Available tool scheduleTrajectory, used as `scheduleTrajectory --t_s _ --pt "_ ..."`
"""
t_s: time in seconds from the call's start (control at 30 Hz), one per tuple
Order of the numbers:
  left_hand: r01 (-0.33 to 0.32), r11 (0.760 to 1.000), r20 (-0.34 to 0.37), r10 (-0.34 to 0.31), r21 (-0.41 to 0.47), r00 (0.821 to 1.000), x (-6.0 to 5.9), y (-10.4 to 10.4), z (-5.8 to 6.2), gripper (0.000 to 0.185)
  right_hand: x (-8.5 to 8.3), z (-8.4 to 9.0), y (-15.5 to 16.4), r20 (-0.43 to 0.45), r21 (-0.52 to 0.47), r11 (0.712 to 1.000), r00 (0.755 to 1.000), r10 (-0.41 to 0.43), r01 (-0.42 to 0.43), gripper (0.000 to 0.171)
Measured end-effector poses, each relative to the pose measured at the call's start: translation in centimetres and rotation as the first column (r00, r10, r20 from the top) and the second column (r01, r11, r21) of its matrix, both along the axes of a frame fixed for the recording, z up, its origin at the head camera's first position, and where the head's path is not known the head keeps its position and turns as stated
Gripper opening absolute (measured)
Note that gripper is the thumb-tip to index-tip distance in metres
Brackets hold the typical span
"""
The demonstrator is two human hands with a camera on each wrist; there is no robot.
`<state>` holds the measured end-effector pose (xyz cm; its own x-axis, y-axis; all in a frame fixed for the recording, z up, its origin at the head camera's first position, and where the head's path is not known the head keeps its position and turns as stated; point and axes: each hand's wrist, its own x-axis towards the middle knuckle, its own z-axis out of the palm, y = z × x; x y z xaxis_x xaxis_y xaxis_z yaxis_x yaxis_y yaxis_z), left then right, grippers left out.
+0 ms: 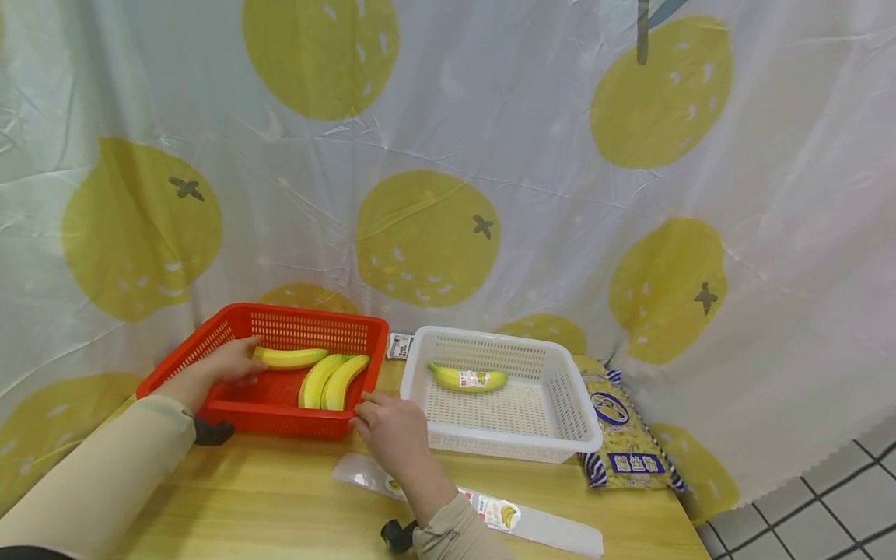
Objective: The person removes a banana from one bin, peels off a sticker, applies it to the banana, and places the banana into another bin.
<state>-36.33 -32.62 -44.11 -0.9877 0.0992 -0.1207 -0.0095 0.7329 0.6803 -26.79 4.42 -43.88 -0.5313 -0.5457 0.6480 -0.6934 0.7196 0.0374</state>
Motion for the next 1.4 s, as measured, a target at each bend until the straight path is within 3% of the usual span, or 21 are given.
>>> scheduleTrajectory --t_s 0.13,0.33,0.53,0.87,1.1,1.4 --pt "0.006 0.997 -0.039 -0.009 -0.073 0.999 0.1 0.2 0.1 0.079 0.0 -0.1 0.1 0.012 -0.006 1.000 1.000 0.000 0.000 0.017" --pt "-0.023 0.973 -0.120 -0.004 -0.228 0.993 0.6 0.6 0.7 0.071 -0.1 -0.2 0.1 0.014 -0.005 1.000 1.000 0.000 0.000 0.017" --pt "-0.050 0.971 -0.067 0.035 -0.232 0.997 1.0 0.7 1.0 0.047 -0.1 -0.2 0.1 0.017 -0.004 1.000 1.000 -0.005 0.005 0.017" --pt "-0.057 0.966 0.005 0.061 -0.253 0.998 1.5 0.5 1.2 0.056 -0.3 -0.3 0.0 -0.002 -0.015 1.000 1.000 0.006 -0.006 0.019" --pt "-0.032 0.968 0.006 0.035 -0.249 0.999 1.7 0.1 1.4 0.049 -0.2 -0.4 -0.1 -0.017 -0.038 0.999 1.000 0.018 -0.019 0.019" --pt "-0.005 0.971 -0.061 -0.010 -0.238 0.998 2.3 0.2 2.1 0.048 -0.1 -0.4 -0.2 -0.019 -0.053 0.998 1.000 0.018 -0.019 0.020"
